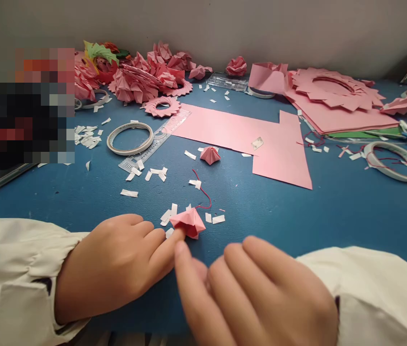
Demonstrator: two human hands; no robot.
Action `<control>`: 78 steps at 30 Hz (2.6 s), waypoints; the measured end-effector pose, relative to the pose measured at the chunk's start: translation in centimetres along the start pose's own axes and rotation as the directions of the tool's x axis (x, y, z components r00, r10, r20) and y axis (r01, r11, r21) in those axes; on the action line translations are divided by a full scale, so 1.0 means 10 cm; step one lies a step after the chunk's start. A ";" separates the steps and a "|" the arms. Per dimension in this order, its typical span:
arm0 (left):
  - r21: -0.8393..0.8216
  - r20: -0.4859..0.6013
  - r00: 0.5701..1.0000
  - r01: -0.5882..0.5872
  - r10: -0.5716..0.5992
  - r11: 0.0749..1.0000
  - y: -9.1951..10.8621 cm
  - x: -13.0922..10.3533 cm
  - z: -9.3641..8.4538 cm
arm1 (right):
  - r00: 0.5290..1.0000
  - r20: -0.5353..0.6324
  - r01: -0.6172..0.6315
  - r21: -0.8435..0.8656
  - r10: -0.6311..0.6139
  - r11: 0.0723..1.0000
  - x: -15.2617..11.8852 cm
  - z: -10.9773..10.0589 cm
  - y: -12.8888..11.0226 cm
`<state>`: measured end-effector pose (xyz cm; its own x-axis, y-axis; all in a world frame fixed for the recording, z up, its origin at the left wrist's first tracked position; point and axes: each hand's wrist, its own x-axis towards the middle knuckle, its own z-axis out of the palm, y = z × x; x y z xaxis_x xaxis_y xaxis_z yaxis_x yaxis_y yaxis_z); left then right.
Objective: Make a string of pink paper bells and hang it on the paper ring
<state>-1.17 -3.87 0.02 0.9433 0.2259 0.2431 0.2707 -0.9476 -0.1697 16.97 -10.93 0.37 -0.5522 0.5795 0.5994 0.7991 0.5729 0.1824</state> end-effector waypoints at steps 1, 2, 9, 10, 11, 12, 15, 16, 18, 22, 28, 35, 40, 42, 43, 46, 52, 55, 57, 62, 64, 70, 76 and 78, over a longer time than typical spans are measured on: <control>0.006 -0.009 1.000 0.000 0.000 1.000 -0.01 -0.01 0.01 | 0.999 0.021 -0.026 0.006 0.026 1.000 0.01 0.02 0.07; 0.017 -0.019 1.000 0.000 0.000 1.000 -0.01 -0.01 0.02 | 0.996 0.076 0.043 0.055 -0.047 0.998 0.03 0.06 0.15; 0.051 -0.071 0.997 -0.019 0.023 0.999 -0.02 -0.06 0.01 | 0.987 0.161 -0.019 0.118 -0.001 0.993 0.07 0.32 0.49; 0.043 -0.083 0.996 -0.014 0.017 0.999 -0.02 -0.06 0.01 | 0.987 0.162 -0.006 0.124 -0.014 0.992 0.06 0.32 0.49; 0.034 -0.096 0.995 -0.009 0.012 0.999 -0.02 -0.06 0.01 | 0.985 0.169 0.006 0.131 -0.028 0.991 0.06 0.32 0.49; 0.021 -0.103 0.995 -0.008 0.010 1.000 -0.02 -0.05 0.01 | 0.983 0.179 0.013 0.137 -0.038 0.991 0.06 0.32 0.48; -0.019 -0.103 0.995 -0.009 0.007 1.000 -0.02 -0.05 0.02 | 0.978 0.205 0.018 0.133 -0.045 0.991 0.05 0.33 0.49; -0.024 -0.104 0.995 -0.012 0.009 1.000 -0.02 -0.05 0.02 | 0.978 0.205 0.016 0.124 -0.042 0.992 0.05 0.34 0.50; -0.022 -0.100 0.995 -0.022 0.020 1.000 -0.02 -0.05 0.02 | 0.981 0.193 0.010 0.103 -0.030 0.995 0.05 0.35 0.52; -0.006 -0.081 0.995 -0.051 0.050 0.999 -0.03 -0.06 0.02 | 0.984 0.179 -0.011 0.089 -0.005 0.996 0.05 0.37 0.54; 0.038 -0.104 0.992 -0.061 0.065 0.997 -0.03 -0.05 0.03 | 0.985 0.170 0.007 0.105 -0.025 0.994 0.06 0.37 0.55; 0.133 -0.028 0.993 -0.106 0.111 0.985 -0.04 -0.07 0.03 | 0.985 0.171 -0.031 0.049 0.022 0.998 0.04 0.34 0.55; 0.155 0.006 0.995 -0.097 0.097 0.983 -0.05 -0.06 0.03 | 0.979 0.192 -0.064 -0.007 0.064 0.998 0.06 0.37 0.55; 0.128 0.017 0.996 -0.091 0.089 0.988 -0.06 -0.06 0.04 | 0.978 0.184 -0.094 -0.015 0.095 0.995 0.07 0.36 0.54; 0.112 0.019 0.996 -0.088 0.086 0.990 -0.06 -0.06 0.05 | 0.981 0.160 -0.112 0.000 0.111 0.994 0.07 0.34 0.53; 0.073 0.032 0.996 -0.080 0.078 0.994 -0.08 -0.06 0.06 | 0.996 0.026 -0.092 0.127 0.090 0.988 0.05 0.22 0.45; -0.005 0.023 0.999 -0.032 0.032 0.999 -0.06 -0.05 0.08 | 0.980 0.082 0.169 0.131 -0.180 0.977 -0.01 0.07 0.16; -0.042 0.017 1.000 0.001 -0.001 0.999 -0.06 -0.05 0.09 | 0.978 0.124 0.157 0.087 -0.167 0.984 0.01 0.12 0.09; -0.096 0.069 0.997 0.030 -0.023 0.995 -0.06 -0.05 0.07 | 0.980 0.128 0.149 0.057 -0.155 0.987 0.03 0.13 0.08; -0.276 0.261 0.958 0.195 -0.122 0.941 -0.08 0.00 -0.04 | 0.985 0.125 0.117 0.024 -0.119 0.993 0.03 0.13 0.07; -0.333 0.306 0.937 0.269 -0.166 0.903 -0.08 0.03 -0.08 | 0.985 0.122 0.117 0.024 -0.119 0.993 0.03 0.13 0.06; -0.413 0.349 0.906 0.377 -0.238 0.829 -0.09 0.07 -0.14 | 0.989 0.132 0.059 0.068 -0.068 0.996 0.02 0.16 0.01; -0.271 0.271 0.947 0.245 -0.171 0.931 -0.04 0.04 -0.07 | 0.989 0.147 -0.006 0.083 -0.006 0.997 0.01 0.17 -0.01; -0.154 0.211 0.973 0.127 -0.093 0.980 -0.01 0.02 -0.05 | 0.987 0.158 -0.017 0.093 0.002 0.996 0.01 0.17 0.00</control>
<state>-1.07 -3.80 0.58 0.9332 0.3557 0.0508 0.3556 -0.9346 0.0119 16.53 -9.83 -0.92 -0.5811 0.6649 0.4693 0.7828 0.6144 0.0987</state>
